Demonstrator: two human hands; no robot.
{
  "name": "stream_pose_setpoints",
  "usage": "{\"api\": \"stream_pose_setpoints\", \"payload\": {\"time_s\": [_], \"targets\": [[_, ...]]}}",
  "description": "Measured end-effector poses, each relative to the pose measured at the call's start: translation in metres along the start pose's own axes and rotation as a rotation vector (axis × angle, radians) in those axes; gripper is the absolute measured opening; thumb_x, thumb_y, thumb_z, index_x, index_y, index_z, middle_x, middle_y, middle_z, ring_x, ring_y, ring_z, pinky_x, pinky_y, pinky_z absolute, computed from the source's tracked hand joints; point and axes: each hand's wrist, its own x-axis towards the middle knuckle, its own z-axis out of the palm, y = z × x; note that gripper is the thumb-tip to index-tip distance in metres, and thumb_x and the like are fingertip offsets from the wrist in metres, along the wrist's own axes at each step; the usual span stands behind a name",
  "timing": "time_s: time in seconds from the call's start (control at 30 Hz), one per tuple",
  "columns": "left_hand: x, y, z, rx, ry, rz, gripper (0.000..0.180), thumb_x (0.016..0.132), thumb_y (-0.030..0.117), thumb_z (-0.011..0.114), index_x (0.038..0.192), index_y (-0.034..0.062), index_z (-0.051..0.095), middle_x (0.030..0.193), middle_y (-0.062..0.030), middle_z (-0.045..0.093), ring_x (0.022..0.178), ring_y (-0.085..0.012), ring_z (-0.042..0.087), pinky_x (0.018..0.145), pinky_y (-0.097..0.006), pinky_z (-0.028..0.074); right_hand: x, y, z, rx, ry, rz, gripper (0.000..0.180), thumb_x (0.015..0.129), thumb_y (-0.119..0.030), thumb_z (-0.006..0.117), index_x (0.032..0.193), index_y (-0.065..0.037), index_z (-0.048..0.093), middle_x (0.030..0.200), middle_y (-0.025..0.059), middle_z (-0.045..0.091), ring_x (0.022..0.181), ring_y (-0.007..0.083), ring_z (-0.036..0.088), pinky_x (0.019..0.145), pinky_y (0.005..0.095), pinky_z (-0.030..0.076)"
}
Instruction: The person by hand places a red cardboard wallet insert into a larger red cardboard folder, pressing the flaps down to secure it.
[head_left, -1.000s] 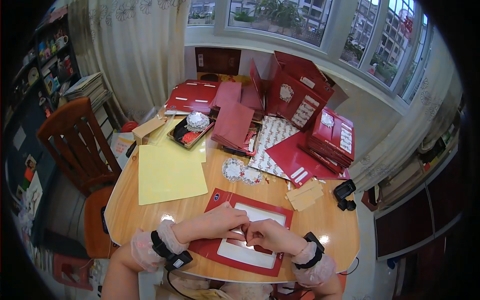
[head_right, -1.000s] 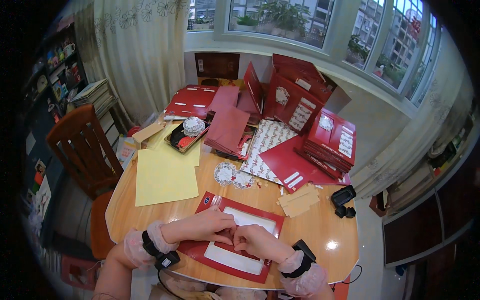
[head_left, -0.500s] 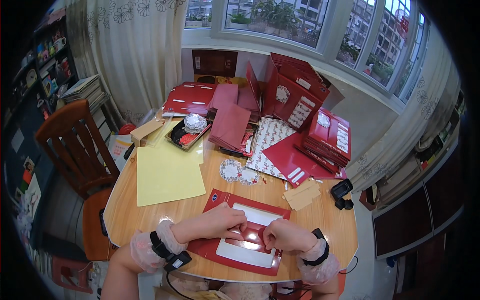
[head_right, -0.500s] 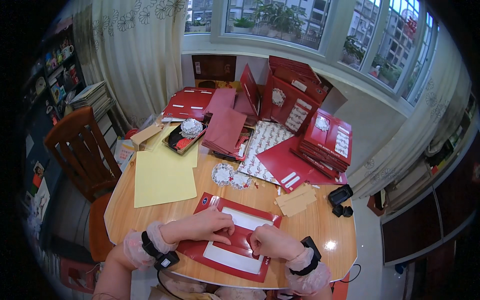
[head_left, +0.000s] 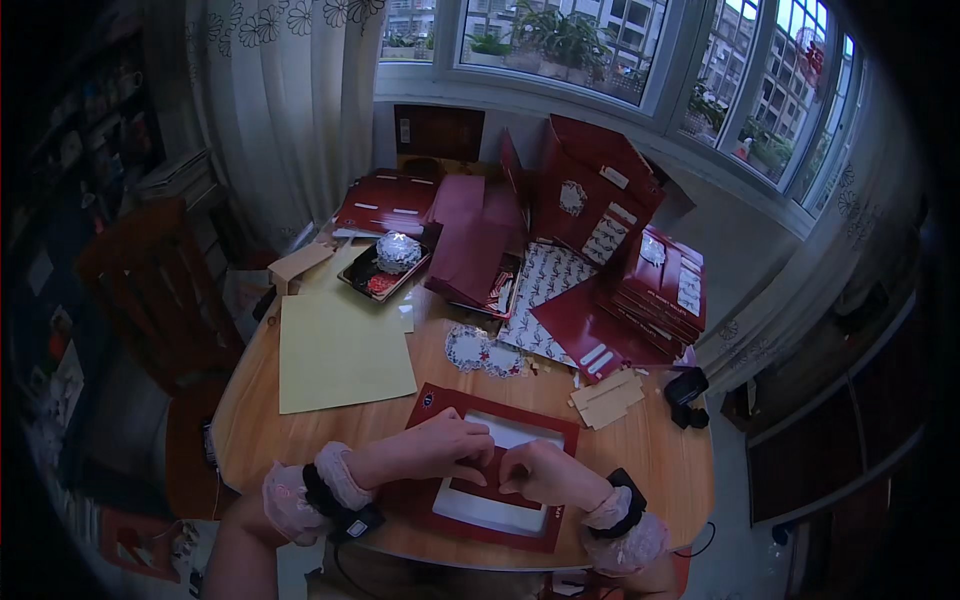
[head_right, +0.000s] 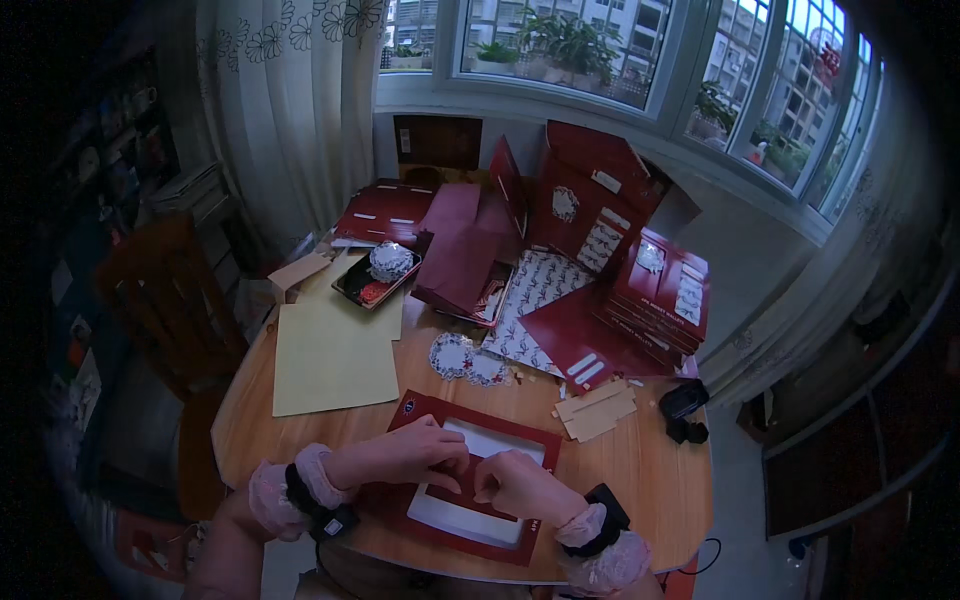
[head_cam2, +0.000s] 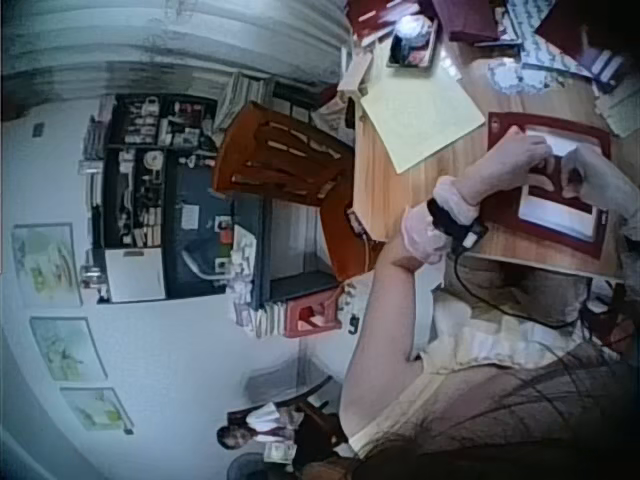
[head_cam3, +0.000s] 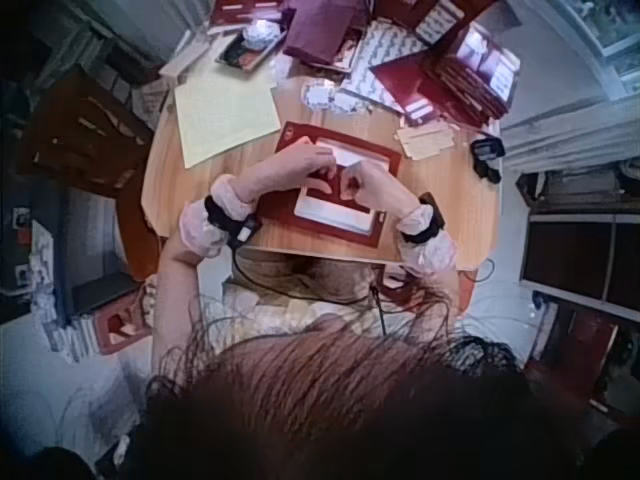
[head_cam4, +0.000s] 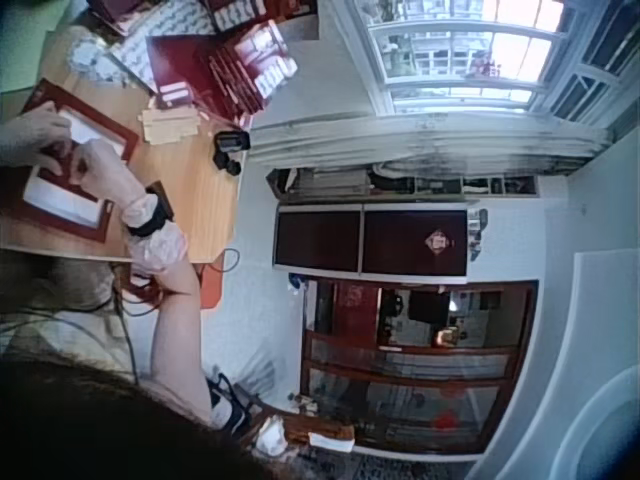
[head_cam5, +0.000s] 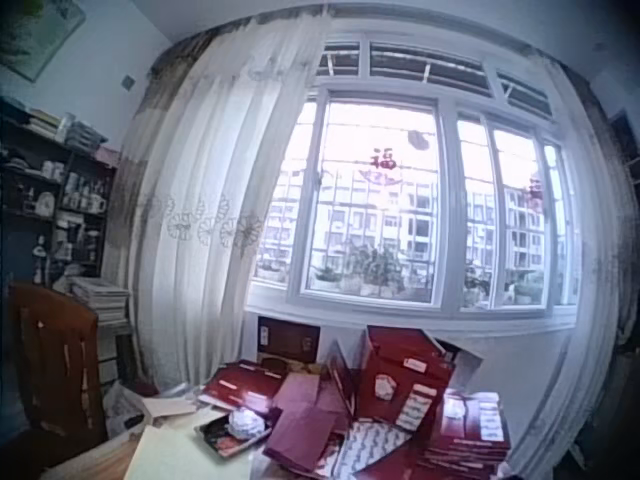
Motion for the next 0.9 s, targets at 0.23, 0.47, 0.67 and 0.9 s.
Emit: {"api": "stream_pose_setpoints", "payload": {"time_s": [0.23, 0.47, 0.67, 0.9], "targets": [[-0.005, -0.003, -0.011, -0.224, -0.064, -0.036, 0.02, 0.088, 0.024, 0.072, 0.099, 0.0108, 0.062, 0.087, -0.0019, 0.057, 0.085, -0.0182, 0.059, 0.083, -0.034, 0.038, -0.005, 0.006, 0.002, 0.026, 0.008, 0.06, 0.013, 0.079, -0.006, 0.075, 0.088, 0.001, 0.07, 0.076, 0.015, 0.067, 0.07, 0.0274, 0.065, 0.063, 0.0367, 0.049], [-0.002, -0.012, -0.007, -0.253, -0.074, -0.013, 0.022, 0.086, 0.021, 0.074, 0.1, 0.0091, 0.062, 0.087, -0.0032, 0.058, 0.084, -0.0196, 0.06, 0.081, -0.034, 0.041, 0.003, 0.005, 0.006, -0.022, 0.101, -0.178, 0.014, 0.077, -0.006, 0.077, 0.084, -0.001, 0.067, 0.077, 0.0106, 0.062, 0.069, 0.0226, 0.061, 0.061, 0.0361, 0.046], [-0.004, -0.006, -0.008, -0.135, 0.024, 0.06, 0.025, 0.079, 0.014, 0.078, 0.096, 0.0058, 0.062, 0.086, -0.0049, 0.06, 0.08, -0.021, 0.061, 0.072, -0.035, 0.049, 0.004, 0.009, 0.007, -0.017, 0.051, -0.137, 0.01, 0.08, -0.003, 0.076, 0.084, 0.0, 0.067, 0.082, 0.007, 0.059, 0.073, 0.0186, 0.058, 0.066, 0.0311, 0.048], [-0.006, -0.016, -0.002, -0.305, 0.083, 0.053, 0.029, 0.077, 0.012, 0.08, 0.1, 0.0045, 0.063, 0.09, -0.007, 0.06, 0.081, -0.0217, 0.062, 0.073, -0.033, 0.051, -0.009, -0.017, 0.005, -0.15, 0.165, -0.171, 0.033, 0.077, -0.01, 0.079, 0.103, -0.003, 0.062, 0.098, 0.0126, 0.058, 0.08, 0.0261, 0.061, 0.071, 0.0357, 0.05]]}}
